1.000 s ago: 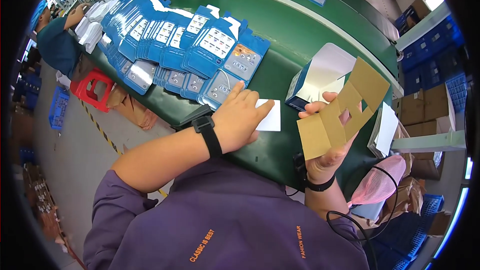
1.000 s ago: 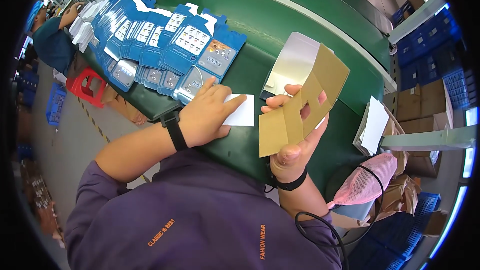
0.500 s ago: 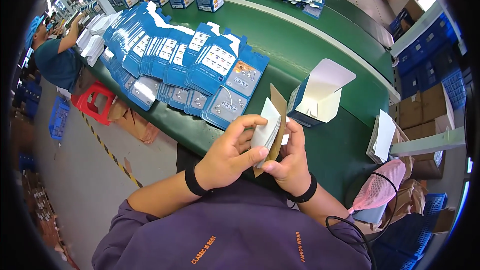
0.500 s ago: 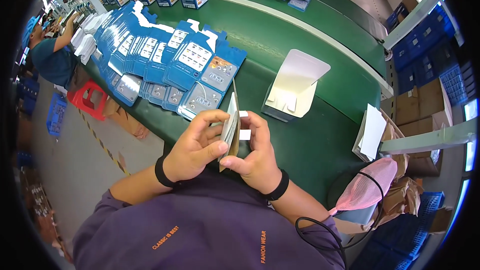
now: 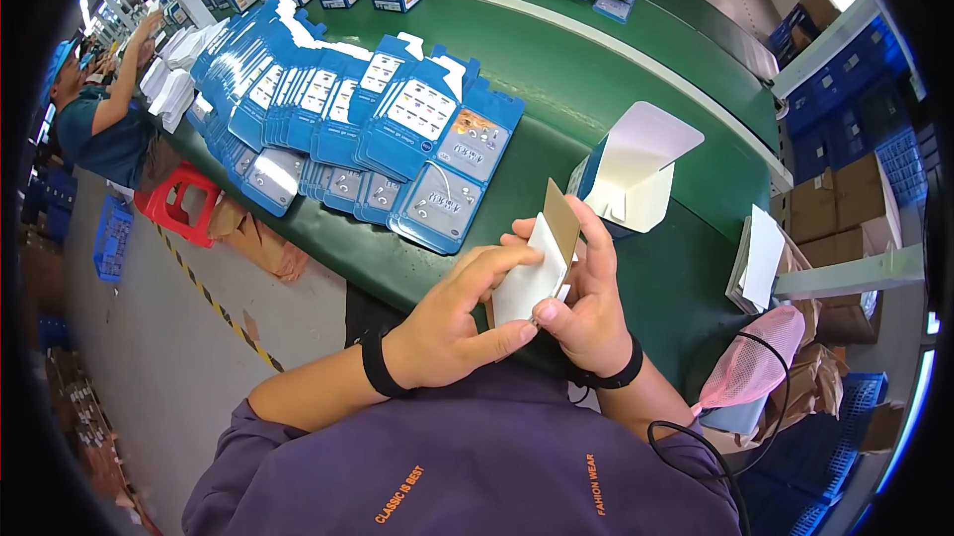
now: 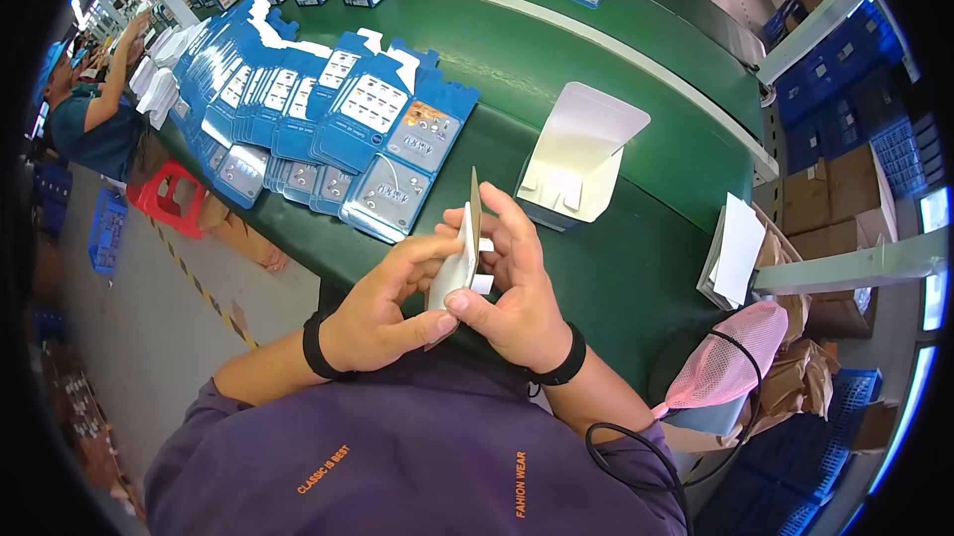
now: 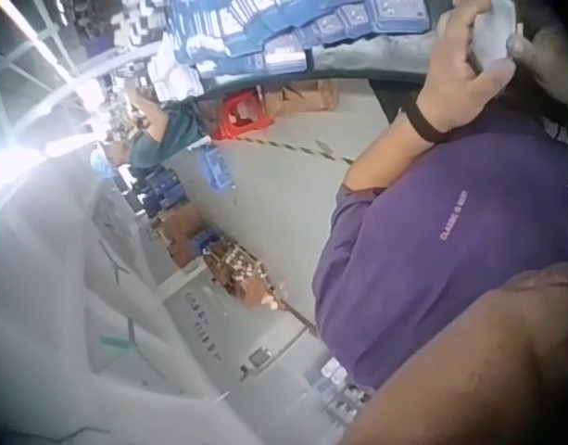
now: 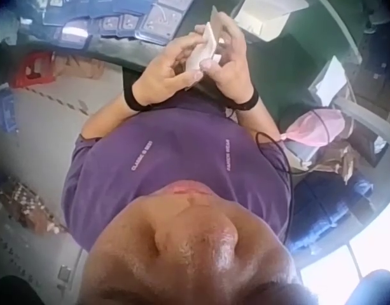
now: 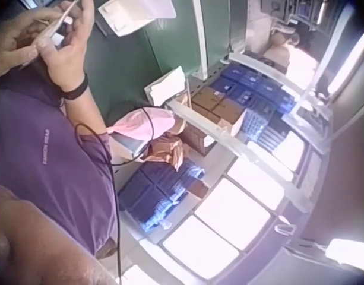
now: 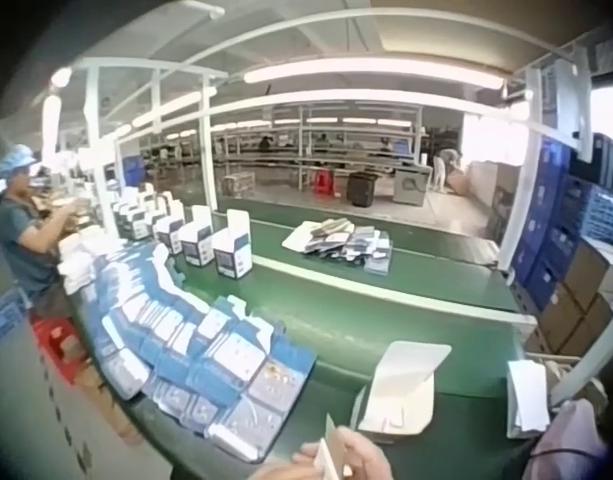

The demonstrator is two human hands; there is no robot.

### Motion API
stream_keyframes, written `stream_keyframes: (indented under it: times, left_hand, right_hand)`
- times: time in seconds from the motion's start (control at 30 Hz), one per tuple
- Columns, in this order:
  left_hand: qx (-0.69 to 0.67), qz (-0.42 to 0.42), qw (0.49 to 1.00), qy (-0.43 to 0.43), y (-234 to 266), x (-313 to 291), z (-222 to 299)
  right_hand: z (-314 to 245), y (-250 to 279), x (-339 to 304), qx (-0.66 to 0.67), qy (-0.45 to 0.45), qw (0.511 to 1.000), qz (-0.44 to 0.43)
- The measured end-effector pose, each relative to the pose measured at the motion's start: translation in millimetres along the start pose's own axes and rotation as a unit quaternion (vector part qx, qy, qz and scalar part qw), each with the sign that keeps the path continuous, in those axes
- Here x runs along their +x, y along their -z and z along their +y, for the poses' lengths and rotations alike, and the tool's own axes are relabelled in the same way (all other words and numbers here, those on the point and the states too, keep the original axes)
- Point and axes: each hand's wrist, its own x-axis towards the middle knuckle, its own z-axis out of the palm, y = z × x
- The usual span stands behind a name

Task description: The person folds a blue cardboard box by hand, inserts a white paper instruction sheet, and places the completed box onto the conveyor belt. This process is repeated for multiple boxes and instruction sheets throughout the video.

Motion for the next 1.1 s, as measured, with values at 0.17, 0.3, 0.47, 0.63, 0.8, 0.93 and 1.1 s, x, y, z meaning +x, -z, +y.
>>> stream_keyframes:
  times: [0.17,0.3,0.47,0.63,0.8,0.93,1.1]
  left_hand:
    - [0.077,-0.008,0.997,-0.03,1.4,-0.8,9.0]
    - [0.051,0.0,0.998,-0.034,-2.2,-1.5,9.8]
    - [0.013,0.049,0.999,-0.013,-6.9,-3.8,3.9]
    - [0.233,-0.018,0.966,-0.111,12.6,3.5,17.2]
    - [0.124,0.042,0.991,0.025,26.1,29.0,33.6]
    - [0.257,0.017,0.963,-0.074,6.6,78.7,31.5]
    - [0.258,0.01,0.964,-0.06,-5.5,144.8,-13.8]
  right_hand:
    - [-2.5,1.9,0.5,-0.004,-0.016,1.0,-0.01]
    - [6.2,3.9,0.0,0.003,-0.003,1.0,-0.026]
    - [12.1,7.8,3.3,-0.034,0.033,0.998,-0.044]
    - [-8.4,11.4,-1.3,-0.082,0.031,0.996,-0.022]
    - [-55.4,28.3,-12.8,-0.099,0.125,0.983,0.091]
    - [-74.1,49.6,-5.4,-0.176,0.161,0.958,0.159]
    - [-89.4,52.1,8.3,-0.178,0.202,0.946,0.179]
